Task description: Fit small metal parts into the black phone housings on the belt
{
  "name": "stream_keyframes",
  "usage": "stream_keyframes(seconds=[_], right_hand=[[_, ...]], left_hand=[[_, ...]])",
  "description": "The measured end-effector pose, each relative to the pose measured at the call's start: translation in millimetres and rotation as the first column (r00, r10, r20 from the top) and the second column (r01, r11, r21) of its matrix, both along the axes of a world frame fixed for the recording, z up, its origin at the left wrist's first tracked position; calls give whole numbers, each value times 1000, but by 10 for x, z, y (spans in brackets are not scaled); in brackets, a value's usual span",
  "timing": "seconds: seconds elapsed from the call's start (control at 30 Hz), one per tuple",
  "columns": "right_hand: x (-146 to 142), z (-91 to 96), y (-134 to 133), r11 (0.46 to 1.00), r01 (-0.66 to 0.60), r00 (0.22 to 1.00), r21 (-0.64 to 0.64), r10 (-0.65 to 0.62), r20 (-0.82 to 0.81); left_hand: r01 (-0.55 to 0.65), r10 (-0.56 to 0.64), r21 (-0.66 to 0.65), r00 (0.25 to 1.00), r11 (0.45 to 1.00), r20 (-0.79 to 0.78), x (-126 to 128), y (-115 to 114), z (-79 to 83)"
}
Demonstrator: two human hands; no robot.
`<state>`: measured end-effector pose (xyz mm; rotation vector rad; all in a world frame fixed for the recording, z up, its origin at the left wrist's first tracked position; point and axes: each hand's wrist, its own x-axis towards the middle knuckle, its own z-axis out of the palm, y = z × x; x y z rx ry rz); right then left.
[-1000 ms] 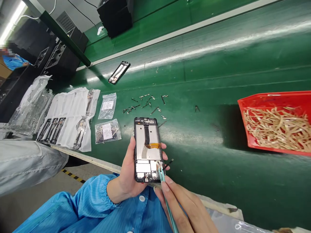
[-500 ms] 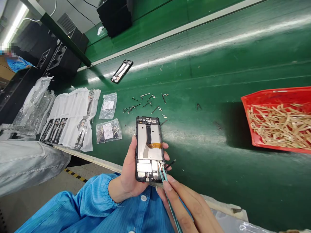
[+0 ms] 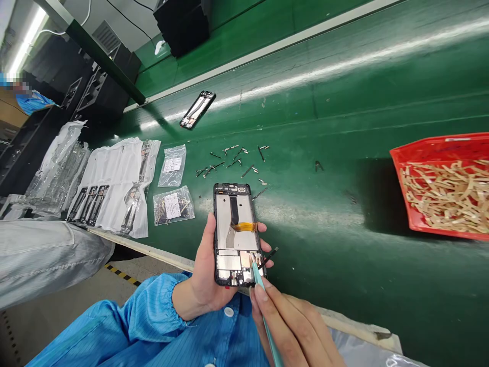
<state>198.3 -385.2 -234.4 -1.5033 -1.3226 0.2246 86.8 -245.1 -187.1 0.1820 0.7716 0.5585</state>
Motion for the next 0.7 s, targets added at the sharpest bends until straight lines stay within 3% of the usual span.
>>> stream_keyframes(seconds=[0.07,0.13,0.23,0.4,0.57,0.7], right_hand=[[-18,-21,-19,996,-73,981,58,61,182],[-18,-36,-24,993,-100,962,60,82,259],[2,-49,-16,996,-71,963,56,54,264],[41,-83,-27,991,-134,965,23,125,231],[-45,-52,-13,999,-37,992,-13,38,119],[-103,3,75,994,-95,974,51,82,211]], left_hand=[[-2,2,-15,1000,1000,-9,5,8,24],[-9,8,-23,1000,1000,-27,15,15,46],[-10,10,-17,999,1000,-49,23,16,52],[7,-3,58,997,998,-71,-5,12,-19],[66,-58,93,995,993,-82,-27,7,-92],[5,16,160,991,987,-134,0,-60,-96]])
